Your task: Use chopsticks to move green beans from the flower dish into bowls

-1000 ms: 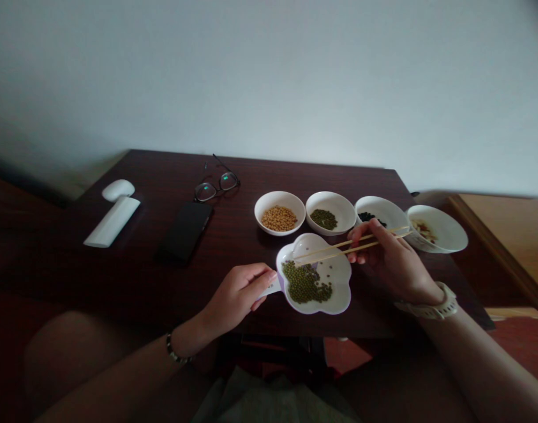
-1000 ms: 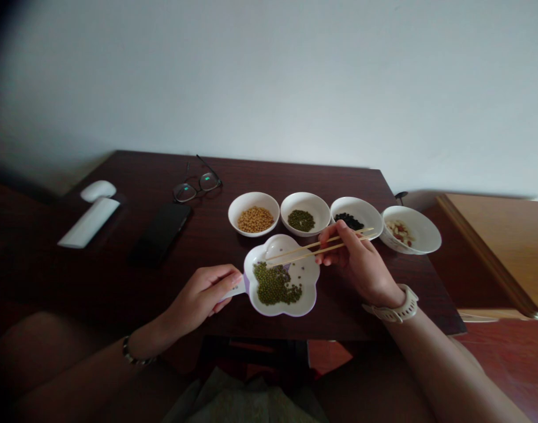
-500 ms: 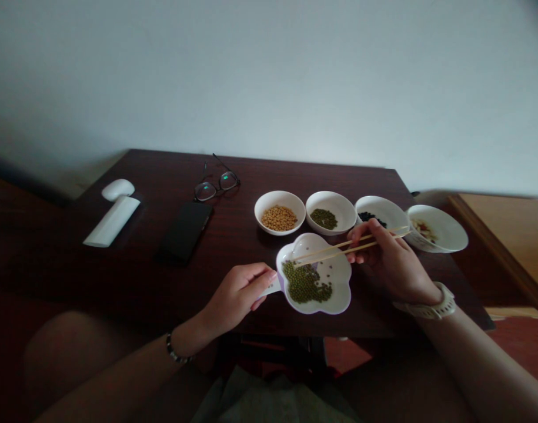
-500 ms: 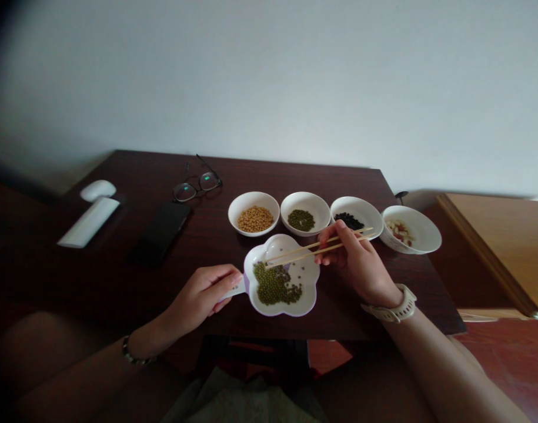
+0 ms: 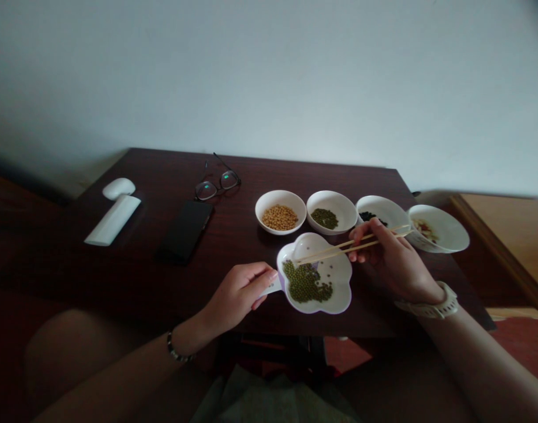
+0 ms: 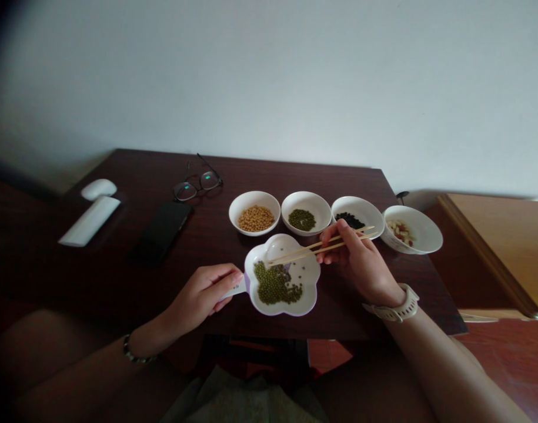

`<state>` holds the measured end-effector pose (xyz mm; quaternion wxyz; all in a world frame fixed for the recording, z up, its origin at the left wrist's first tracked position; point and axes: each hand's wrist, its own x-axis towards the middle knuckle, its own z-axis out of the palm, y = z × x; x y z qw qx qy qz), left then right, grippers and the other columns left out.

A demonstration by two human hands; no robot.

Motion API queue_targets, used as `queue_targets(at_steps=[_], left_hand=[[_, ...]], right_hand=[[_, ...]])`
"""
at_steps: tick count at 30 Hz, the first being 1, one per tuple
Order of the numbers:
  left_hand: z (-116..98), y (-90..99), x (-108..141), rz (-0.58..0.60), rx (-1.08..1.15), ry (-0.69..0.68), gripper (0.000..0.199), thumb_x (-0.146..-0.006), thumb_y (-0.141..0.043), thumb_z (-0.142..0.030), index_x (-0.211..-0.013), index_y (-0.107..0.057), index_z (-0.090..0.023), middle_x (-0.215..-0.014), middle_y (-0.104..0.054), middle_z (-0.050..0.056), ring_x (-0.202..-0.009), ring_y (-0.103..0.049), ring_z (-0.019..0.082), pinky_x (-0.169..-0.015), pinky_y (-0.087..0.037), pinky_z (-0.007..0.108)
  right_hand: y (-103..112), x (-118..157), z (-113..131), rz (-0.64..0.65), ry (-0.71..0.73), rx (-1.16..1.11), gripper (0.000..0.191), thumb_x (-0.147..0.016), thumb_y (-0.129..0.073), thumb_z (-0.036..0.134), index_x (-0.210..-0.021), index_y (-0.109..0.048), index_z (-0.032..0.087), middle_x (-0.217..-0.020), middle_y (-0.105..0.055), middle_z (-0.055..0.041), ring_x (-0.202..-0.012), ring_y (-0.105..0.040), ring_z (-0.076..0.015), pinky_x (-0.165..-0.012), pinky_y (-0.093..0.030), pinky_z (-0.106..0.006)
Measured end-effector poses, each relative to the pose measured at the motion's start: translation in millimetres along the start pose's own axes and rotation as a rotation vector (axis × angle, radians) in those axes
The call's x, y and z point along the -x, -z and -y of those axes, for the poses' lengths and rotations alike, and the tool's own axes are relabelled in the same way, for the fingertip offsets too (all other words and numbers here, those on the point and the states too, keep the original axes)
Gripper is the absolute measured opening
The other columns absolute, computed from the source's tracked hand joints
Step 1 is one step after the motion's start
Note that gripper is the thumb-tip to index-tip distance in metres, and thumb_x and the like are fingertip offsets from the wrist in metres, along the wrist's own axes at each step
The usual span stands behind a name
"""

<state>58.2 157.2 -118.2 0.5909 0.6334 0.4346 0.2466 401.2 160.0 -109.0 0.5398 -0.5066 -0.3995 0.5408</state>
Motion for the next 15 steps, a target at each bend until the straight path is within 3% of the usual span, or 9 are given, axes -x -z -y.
queue_targets(at_steps=[6,15], left_hand=[[0.8,-0.1,0.0,0.008,0.017,0.005,0.045,-0.115,-0.058,-0.051,-0.082,-0.064,-0.021,-0.059,-0.054,-0.005,-0.055,-0.046,0.013,-0.057,-0.034,0.027],[1.8,0.2,0.4,0.013,0.009,0.009,0.047,-0.115,-0.057,-0.053,-0.081,-0.063,-0.021,-0.059,-0.053,-0.005,-0.055,-0.047,0.013,-0.056,-0.034,0.027]], right_hand=[[4.1,0.3,3.9,0.015,-0.013,0.013,0.054,-0.103,-0.081,0.073,-0.086,-0.084,0.021,-0.075,-0.075,-0.0070,-0.063,-0.070,-0.0171,-0.053,-0.060,-0.024],[6.4,-0.9,1.1,-0.025,0.009,0.026,0.052,-0.103,-0.081,0.072,-0.086,-0.084,0.023,-0.079,-0.076,-0.0069,-0.066,-0.073,-0.0182,-0.055,-0.064,-0.025]])
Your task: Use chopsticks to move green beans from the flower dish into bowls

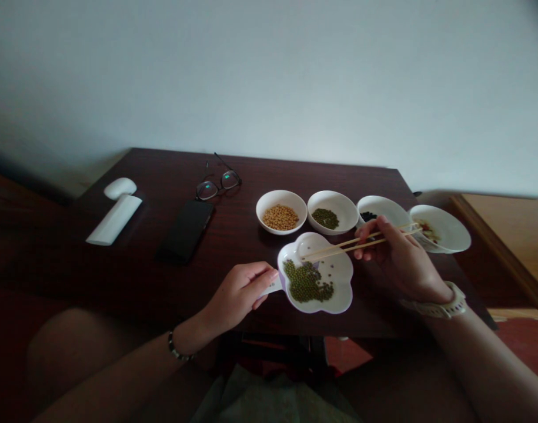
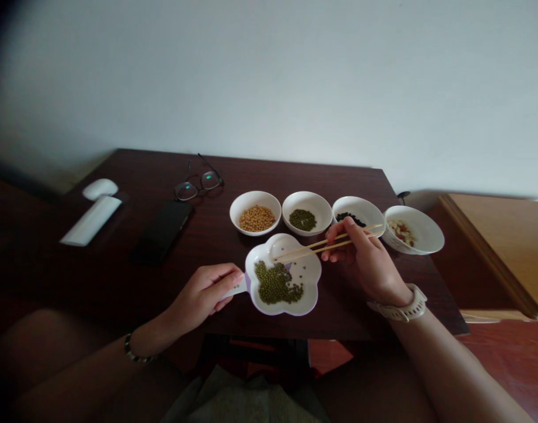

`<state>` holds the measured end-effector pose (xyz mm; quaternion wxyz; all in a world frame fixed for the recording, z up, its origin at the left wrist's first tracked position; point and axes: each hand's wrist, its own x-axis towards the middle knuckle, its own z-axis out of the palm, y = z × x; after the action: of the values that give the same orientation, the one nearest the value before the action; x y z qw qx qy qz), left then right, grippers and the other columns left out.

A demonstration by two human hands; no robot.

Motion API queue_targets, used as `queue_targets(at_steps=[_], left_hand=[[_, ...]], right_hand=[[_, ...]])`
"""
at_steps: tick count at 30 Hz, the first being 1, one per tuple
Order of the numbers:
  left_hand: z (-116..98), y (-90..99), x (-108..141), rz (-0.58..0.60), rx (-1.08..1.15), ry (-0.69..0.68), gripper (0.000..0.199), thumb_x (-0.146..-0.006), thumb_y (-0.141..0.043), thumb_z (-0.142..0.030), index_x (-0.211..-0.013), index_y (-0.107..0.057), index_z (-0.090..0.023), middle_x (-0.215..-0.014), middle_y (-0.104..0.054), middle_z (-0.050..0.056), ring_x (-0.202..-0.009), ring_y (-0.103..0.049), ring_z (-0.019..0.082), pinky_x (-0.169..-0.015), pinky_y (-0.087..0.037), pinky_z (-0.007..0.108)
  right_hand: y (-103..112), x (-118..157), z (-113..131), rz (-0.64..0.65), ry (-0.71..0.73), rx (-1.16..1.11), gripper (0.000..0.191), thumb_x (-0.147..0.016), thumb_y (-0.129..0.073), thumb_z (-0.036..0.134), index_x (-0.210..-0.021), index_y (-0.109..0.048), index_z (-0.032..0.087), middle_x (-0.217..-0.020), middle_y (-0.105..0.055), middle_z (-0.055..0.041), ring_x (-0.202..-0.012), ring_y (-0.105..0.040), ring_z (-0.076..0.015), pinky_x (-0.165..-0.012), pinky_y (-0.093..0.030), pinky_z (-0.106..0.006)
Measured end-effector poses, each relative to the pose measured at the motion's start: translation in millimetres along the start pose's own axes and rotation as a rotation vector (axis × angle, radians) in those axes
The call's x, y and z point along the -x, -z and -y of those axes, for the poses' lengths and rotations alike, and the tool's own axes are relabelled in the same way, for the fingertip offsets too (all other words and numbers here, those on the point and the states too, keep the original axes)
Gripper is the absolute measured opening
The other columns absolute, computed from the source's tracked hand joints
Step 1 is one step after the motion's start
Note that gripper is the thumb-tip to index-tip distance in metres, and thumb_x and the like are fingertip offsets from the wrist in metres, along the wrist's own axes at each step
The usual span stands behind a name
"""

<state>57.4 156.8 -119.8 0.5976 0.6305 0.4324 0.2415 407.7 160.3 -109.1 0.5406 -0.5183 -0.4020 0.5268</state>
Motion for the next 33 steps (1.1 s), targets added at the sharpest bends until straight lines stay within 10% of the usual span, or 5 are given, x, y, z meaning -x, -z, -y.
queue_targets(at_steps=[33], left_hand=[[4.7,2.7,1.6,0.003,-0.001,-0.027,0.045,-0.117,-0.056,-0.048,-0.080,-0.062,-0.022,-0.059,-0.052,-0.007,-0.055,-0.046,0.012,-0.058,-0.035,0.028]], right_hand=[[15.8,-6.0,10.2,-0.165,0.194,-0.131,0.044,-0.104,-0.084,0.059,-0.081,-0.081,0.021,-0.089,-0.072,-0.0051,-0.060,-0.067,-0.0129,-0.048,-0.057,-0.023]])
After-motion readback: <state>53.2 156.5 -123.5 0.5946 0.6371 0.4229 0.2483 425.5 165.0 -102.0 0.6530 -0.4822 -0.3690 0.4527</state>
